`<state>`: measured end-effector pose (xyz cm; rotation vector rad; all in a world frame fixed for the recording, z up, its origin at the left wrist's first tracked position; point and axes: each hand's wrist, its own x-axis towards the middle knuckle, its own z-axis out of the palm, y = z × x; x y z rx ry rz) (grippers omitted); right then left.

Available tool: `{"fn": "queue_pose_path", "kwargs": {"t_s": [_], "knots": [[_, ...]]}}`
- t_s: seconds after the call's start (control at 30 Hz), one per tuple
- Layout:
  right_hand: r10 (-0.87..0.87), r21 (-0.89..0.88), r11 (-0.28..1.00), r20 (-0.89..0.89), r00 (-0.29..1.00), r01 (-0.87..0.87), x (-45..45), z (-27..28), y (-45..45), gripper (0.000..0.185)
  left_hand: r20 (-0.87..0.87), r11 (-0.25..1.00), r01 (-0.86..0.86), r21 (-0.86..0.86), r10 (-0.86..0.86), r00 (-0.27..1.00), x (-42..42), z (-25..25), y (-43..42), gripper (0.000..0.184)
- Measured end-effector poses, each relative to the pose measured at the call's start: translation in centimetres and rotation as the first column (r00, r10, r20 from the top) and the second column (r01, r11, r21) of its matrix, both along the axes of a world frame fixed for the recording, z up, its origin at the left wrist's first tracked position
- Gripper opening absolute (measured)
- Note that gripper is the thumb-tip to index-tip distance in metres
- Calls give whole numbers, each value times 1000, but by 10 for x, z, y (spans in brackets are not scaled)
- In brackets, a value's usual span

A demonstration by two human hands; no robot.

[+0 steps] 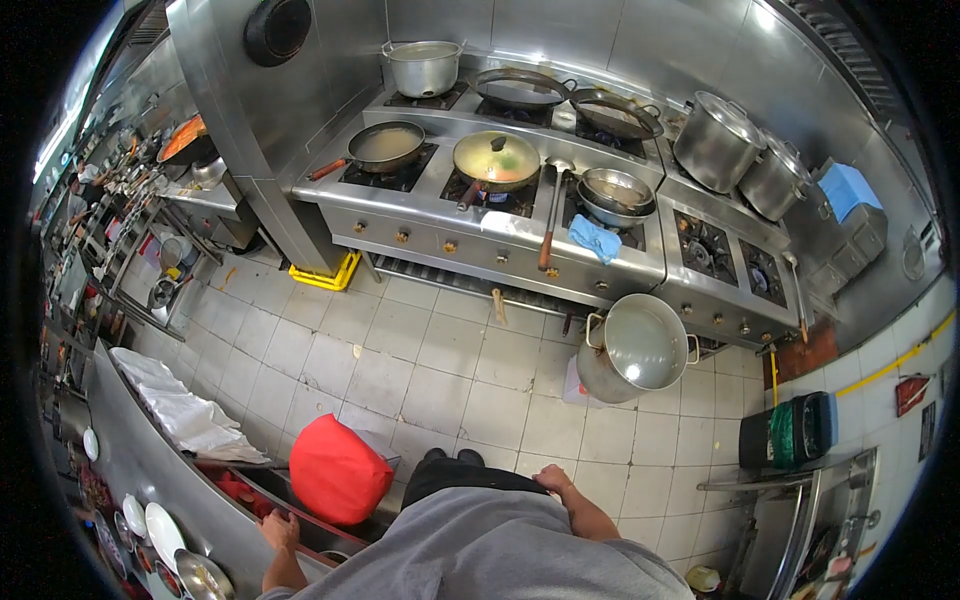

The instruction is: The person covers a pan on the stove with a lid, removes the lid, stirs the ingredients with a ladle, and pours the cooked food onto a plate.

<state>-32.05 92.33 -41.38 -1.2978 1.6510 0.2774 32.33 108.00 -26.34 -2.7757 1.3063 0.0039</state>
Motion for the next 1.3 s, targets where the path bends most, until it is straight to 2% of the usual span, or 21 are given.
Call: {"fn": "queue_pose_path", "kwargs": {"t_s": [0.17,0.23,0.37,0.47,0.53,0.63,0.7,0.83,0.93,1.0,1.13,1.2,1.3], "knots": [[-82,-9,997,13,997,82,5,14,3,44,9,1000,11,-13,-11,1000,5,-7,3,24],[-108,-8,994,27,994,108,4,11,5,44,-36,997,-45,56,47,998,6,-6,2,26],[-53,-37,998,37,998,55,-2,-7,8,43,-47,997,-48,67,51,998,2,0,0,26],[-28,-66,997,55,998,31,-6,-21,12,43,-5,1000,-22,8,22,1000,0,1,-1,24],[-8,-95,995,55,998,13,-5,-18,13,43,-53,996,-63,67,66,996,-2,5,-3,25],[8,-100,995,45,999,-3,-8,-26,15,45,-64,995,-66,81,71,995,-1,6,-4,25],[49,-168,985,64,997,-38,-9,-31,16,46,-59,996,-51,67,55,997,-1,5,-3,25],[52,-172,984,82,995,-37,-10,-34,19,45,-44,999,-35,40,37,998,-6,12,-4,26],[-9,-177,984,86,996,24,-6,-24,16,46,-38,999,-28,17,28,999,-5,9,-3,24],[-72,-66,995,52,996,75,-4,-18,14,46,-38,999,-27,23,28,999,-4,8,-3,24],[-39,-100,994,57,998,45,-5,-19,15,45,-27,999,-21,28,22,999,-2,4,-2,23],[38,-164,986,61,997,-27,-7,-24,17,47,-37,999,-23,37,24,999,-2,5,-2,23],[-7,-142,990,45,999,13,-8,-30,20,47,-58,998,-33,62,36,998,-7,16,-6,23]]}}
